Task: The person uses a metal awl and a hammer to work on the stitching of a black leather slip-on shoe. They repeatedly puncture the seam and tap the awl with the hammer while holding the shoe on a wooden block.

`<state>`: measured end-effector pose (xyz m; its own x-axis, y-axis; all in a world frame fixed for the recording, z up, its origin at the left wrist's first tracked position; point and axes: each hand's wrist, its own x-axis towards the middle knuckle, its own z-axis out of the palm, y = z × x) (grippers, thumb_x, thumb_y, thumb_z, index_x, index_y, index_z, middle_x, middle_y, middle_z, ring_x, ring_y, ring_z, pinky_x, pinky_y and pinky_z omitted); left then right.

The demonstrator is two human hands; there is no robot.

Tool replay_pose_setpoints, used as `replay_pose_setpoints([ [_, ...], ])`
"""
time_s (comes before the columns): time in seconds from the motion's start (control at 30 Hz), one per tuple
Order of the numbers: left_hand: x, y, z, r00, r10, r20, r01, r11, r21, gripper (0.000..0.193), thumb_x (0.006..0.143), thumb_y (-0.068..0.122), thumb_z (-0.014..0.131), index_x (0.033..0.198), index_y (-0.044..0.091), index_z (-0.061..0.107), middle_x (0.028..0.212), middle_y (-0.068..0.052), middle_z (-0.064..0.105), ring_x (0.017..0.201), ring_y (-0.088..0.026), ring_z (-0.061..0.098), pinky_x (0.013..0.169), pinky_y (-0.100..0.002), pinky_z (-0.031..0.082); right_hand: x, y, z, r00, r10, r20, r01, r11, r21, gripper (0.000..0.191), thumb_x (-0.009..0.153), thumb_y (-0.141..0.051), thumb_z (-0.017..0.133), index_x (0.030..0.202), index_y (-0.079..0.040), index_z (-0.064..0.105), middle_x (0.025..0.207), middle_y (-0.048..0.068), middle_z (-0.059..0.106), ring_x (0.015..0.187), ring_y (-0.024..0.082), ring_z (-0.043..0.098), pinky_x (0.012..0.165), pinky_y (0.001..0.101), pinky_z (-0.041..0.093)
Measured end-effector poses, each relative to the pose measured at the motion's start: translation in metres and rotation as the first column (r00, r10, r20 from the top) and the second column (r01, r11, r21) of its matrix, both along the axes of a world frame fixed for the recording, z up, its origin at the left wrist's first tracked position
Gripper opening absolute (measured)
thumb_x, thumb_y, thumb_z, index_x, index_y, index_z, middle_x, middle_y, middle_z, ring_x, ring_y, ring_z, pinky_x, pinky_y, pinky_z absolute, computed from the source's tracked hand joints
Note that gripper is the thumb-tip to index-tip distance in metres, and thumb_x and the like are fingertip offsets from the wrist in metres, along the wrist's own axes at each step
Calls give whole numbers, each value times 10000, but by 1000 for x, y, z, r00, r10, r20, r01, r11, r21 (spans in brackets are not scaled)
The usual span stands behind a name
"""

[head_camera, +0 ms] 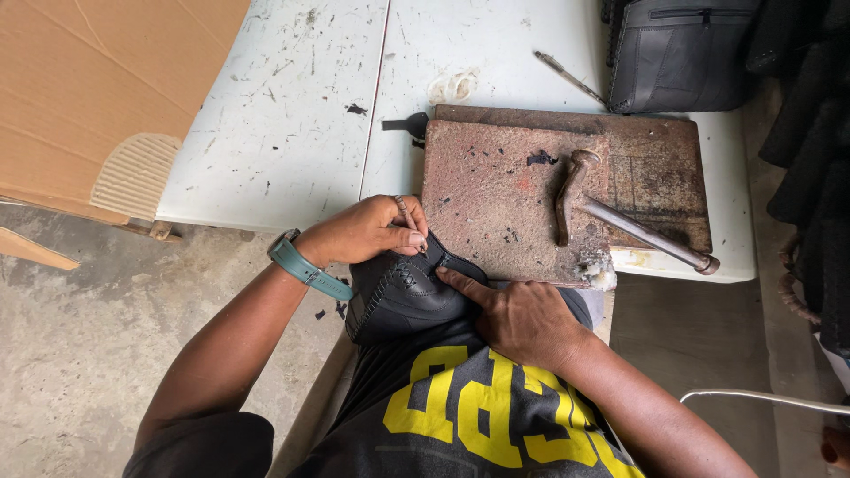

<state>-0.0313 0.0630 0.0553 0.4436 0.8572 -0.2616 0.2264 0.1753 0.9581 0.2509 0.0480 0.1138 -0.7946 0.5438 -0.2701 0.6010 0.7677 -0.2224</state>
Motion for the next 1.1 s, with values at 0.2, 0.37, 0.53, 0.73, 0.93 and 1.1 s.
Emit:
replay_pose_setpoints([
  [0.2,0,-1,-3,998,27,54,-25,999,-38,280,957,241,675,1058,-16,631,1010,-101,712,985,-160,732,871,-295,645,-1,1,-1,1000,-4,3,4,1000,-17,816,835,-185,624,1606,-295,381,679,167,722,568,317,710,646,448,598],
  [0.37,1,-1,-2,999,33,36,-32,999,-22,285,956,241,675,1054,-23,632,1003,-106,713,983,-163,735,864,-291,649,-2,1,1,1000,-12,7,12,999,-30,814,834,-186,625,1605,-284,383,678,161,723,567,306,713,628,441,601],
  [0.53,4,-2,4,999,35,20,-34,999,-26,291,954,253,675,1057,-17,634,1016,-105,716,989,-155,741,873,-284,653,-1,1,2,1000,0,-22,0,1000,-10,799,822,-182,626,1582,-268,395,669,159,725,556,303,710,619,439,599],
  [0.73,6,-2,23,974,-37,-223,62,993,103,281,932,280,697,1051,26,694,985,-77,787,966,-151,755,888,-304,599,-3,0,-1,1000,-28,-4,27,997,-78,791,851,-183,612,1604,-271,388,655,161,719,517,295,696,602,427,598],
  [0.93,12,7,42,867,-174,-467,279,946,165,204,922,264,685,1067,132,739,995,-24,797,958,-178,754,902,-342,545,52,32,0,805,-395,-443,282,911,-302,577,858,-81,598,1427,-176,596,799,131,758,638,187,703,632,351,596],
  [1.1,17,11,48,842,-266,-470,386,905,180,208,917,260,674,1066,124,726,997,-23,797,926,-201,751,866,-348,550,108,85,-42,866,-387,-316,497,737,458,411,921,-317,720,1272,-103,714,953,160,728,807,256,670,645,379,558],
])
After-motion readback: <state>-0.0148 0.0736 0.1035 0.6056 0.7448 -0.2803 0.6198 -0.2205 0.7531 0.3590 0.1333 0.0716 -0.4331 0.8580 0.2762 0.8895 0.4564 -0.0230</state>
